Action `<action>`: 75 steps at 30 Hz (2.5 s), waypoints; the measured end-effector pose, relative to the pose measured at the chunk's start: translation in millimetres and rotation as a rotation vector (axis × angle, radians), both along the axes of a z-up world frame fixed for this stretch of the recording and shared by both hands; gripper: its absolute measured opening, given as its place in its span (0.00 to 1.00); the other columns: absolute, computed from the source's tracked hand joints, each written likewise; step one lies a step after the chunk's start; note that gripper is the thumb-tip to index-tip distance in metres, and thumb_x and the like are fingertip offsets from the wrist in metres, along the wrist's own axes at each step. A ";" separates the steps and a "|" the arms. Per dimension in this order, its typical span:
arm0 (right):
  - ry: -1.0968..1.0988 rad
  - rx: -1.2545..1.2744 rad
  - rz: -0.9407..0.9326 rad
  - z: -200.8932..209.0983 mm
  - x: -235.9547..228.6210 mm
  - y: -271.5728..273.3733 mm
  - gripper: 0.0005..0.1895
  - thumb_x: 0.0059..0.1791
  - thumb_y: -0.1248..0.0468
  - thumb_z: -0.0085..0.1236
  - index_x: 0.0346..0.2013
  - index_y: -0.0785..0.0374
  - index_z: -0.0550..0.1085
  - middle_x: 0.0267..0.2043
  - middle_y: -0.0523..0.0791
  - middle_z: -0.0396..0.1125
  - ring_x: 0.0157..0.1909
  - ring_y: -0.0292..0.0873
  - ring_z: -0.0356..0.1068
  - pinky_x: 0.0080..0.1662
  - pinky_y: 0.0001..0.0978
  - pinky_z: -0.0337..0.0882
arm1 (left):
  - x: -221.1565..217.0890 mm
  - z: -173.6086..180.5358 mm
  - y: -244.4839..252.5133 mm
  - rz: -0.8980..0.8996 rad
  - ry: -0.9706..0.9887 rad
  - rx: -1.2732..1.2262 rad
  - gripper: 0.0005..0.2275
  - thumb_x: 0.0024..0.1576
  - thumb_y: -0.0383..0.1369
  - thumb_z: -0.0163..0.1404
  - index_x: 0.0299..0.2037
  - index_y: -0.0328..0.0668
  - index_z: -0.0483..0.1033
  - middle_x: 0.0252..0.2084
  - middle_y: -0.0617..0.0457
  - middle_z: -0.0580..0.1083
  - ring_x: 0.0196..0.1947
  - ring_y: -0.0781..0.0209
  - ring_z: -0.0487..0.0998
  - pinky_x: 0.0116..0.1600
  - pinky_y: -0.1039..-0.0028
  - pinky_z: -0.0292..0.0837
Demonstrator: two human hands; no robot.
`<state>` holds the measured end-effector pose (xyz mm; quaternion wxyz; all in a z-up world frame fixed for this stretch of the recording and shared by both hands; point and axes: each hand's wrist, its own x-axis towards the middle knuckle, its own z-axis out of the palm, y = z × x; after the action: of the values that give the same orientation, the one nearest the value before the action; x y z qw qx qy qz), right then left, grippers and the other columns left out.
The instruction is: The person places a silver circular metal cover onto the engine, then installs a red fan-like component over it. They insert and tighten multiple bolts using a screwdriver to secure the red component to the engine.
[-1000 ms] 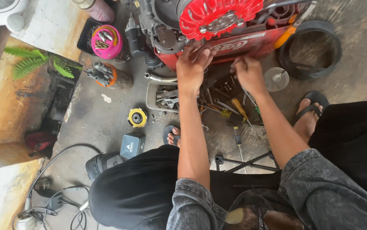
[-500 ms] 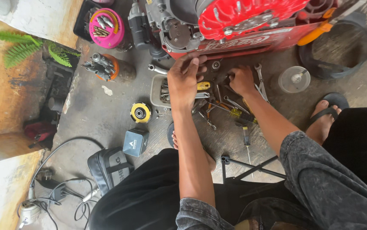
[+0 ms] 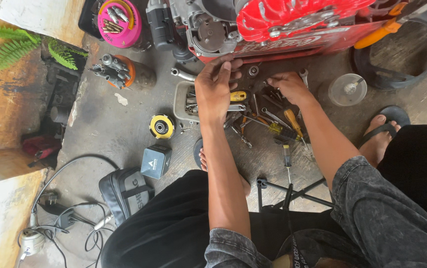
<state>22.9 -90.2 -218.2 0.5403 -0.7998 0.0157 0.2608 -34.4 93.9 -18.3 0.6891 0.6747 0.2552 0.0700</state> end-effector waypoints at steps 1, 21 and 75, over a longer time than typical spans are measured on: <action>-0.002 -0.001 -0.002 1.8 -0.6 -0.6 0.09 0.47 0.57 0.53 0.36 0.56 0.77 0.29 0.47 0.67 0.35 0.45 0.64 0.37 0.37 0.62 | -0.2 -0.5 -0.5 -0.002 -0.002 -0.001 0.09 0.56 0.28 0.43 0.42 0.34 0.73 0.35 0.47 0.77 0.30 0.66 0.77 0.34 0.80 0.75; -0.481 -0.246 0.172 -48.0 -9.4 56.6 0.13 0.40 0.62 0.62 0.34 0.68 0.77 0.33 0.55 0.65 0.39 0.57 0.68 0.41 0.41 0.71 | -4.8 4.9 -1.6 0.018 0.013 0.018 0.10 0.57 0.30 0.41 0.42 0.35 0.74 0.34 0.46 0.77 0.30 0.65 0.77 0.36 0.78 0.75; -0.342 0.271 0.043 190.5 -61.0 -40.3 0.04 0.49 0.75 0.48 0.37 0.68 0.71 0.36 0.48 0.69 0.35 0.38 0.71 0.43 0.25 0.76 | -28.2 -9.6 -57.5 -0.221 -0.026 -0.325 0.09 0.50 0.27 0.51 0.39 0.29 0.74 0.35 0.39 0.77 0.33 0.56 0.79 0.44 0.72 0.78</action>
<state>-38.0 -130.4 -27.7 0.6319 -0.7527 -0.1286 0.1325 -62.6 36.4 -27.8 0.7956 0.5775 0.1785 -0.0395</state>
